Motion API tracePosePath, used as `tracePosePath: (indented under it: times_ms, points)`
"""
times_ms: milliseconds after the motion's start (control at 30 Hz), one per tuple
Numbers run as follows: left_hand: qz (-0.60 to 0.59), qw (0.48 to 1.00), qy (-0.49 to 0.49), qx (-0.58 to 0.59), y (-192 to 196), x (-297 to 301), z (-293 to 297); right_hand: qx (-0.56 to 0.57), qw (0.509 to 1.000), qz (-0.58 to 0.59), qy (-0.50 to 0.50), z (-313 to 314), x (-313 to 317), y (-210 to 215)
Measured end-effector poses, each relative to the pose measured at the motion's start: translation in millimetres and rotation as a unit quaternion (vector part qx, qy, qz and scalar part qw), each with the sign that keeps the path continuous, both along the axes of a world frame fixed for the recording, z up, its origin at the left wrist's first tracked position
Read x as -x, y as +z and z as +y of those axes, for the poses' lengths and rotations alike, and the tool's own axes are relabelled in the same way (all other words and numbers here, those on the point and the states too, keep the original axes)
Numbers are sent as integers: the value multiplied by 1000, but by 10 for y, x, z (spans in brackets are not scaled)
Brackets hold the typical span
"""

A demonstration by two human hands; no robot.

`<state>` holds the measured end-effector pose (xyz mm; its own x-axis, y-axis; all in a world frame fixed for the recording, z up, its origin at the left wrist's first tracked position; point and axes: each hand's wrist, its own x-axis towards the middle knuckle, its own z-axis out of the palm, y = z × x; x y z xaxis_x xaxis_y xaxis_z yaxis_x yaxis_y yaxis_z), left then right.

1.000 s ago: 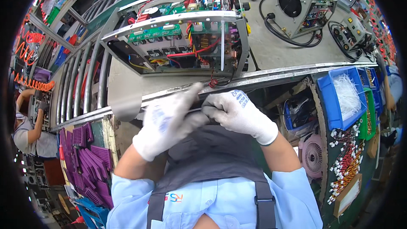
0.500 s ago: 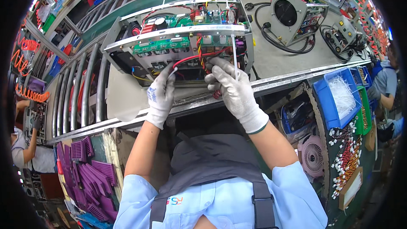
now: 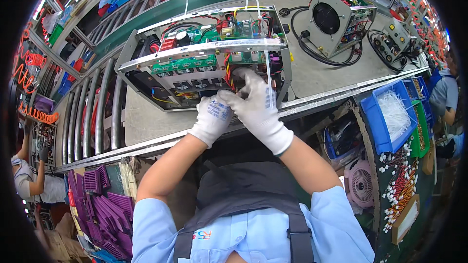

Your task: The person assembles an electronic device by connecting wires to a circuit board, securing them with zip ties, and attaching a power cord. They repeatedly reach for zip ties from a nearby bin and use their hands to route and fasten cables within the chassis.

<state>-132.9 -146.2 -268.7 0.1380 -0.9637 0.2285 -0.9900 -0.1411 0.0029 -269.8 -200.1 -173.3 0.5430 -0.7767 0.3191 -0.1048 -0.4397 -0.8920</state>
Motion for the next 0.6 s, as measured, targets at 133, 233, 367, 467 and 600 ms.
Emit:
tracePosePath:
  times_ms: [133, 233, 367, 467, 600]
  points:
    - [55, 993, -48, 91, 255, 56, 111, 148, 987, -5, -62, -129, -25, -127]
    - [90, 990, -59, 90, 341, -58, 383, 157, 986, -38, -28, -176, -30, -171]
    - [90, 993, -64, 39, 403, -367, 458, 118, 992, -40, -8, -246, -36, -188]
    - [45, 993, -108, 26, 441, -344, 324, 120, 992, -24, -2, -278, -22, -219]
    - [-53, 993, -92, 57, 273, -363, 226, 85, 996, -32, 4, -253, -27, -164]
